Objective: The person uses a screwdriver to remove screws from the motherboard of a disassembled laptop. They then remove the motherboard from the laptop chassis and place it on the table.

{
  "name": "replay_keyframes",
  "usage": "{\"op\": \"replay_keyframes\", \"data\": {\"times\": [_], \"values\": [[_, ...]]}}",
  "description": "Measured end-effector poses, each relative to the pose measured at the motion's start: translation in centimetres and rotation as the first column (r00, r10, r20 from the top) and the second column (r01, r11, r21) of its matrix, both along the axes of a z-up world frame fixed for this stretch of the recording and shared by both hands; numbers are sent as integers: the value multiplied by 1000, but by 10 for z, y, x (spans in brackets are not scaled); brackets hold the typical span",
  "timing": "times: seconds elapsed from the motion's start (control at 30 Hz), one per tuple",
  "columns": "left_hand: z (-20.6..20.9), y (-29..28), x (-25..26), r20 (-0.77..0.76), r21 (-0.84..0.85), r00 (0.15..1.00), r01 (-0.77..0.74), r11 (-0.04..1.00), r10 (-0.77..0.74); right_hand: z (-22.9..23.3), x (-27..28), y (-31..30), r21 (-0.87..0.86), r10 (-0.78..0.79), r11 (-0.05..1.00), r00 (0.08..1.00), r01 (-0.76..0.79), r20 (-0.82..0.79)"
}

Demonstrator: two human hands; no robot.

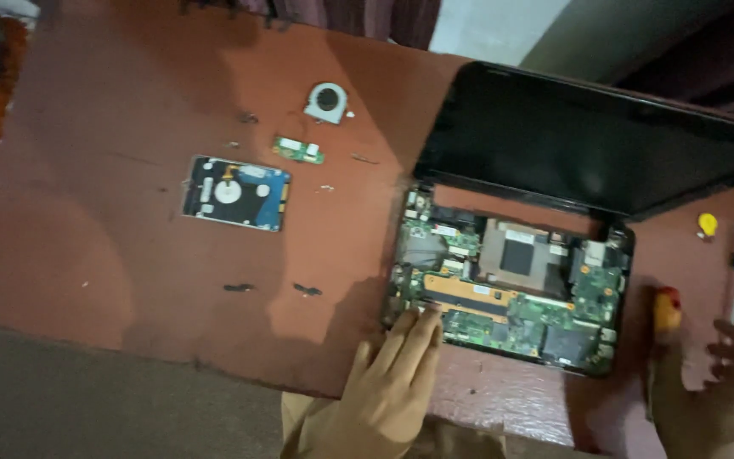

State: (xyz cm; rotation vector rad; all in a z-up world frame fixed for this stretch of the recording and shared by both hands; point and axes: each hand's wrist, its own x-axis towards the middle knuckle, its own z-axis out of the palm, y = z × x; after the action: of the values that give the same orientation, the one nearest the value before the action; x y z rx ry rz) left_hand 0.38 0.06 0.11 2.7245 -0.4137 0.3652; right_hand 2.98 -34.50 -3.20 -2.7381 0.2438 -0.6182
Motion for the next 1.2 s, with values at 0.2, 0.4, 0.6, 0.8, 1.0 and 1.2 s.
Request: {"op": "replay_keyframes", "data": {"times": [0.2, 0.4, 0.6, 0.8, 1.0, 1.2], "values": [[4, 4, 0, -26, -105, 999, 27, 994, -30, -12, 5, -29, -300, -48, 954, 973, -22, -225], [-5, 11, 1, -21, -208, 998, 60, 976, -65, -153, 18, -222, 551, 122, 830, 992, -82, -36], [6, 20, 7, -19, -267, 990, 128, 955, -138, -31, 84, -34, 985, 247, 168, 965, 50, -91], [60, 60, 55, -889, -439, 422, -671, 597, -179, 79, 31, 121, 817, 220, 572, 946, 74, -239], [14, 132, 122, 81, -20, 996, -36, 999, 38, 64, 30, 123, 918, 185, 388, 970, 77, -159], [-8, 140, 147, 126, 233, 990, 39, 972, -70, 77, 25, 135, 975, 158, 204, 979, 91, -125]]}}
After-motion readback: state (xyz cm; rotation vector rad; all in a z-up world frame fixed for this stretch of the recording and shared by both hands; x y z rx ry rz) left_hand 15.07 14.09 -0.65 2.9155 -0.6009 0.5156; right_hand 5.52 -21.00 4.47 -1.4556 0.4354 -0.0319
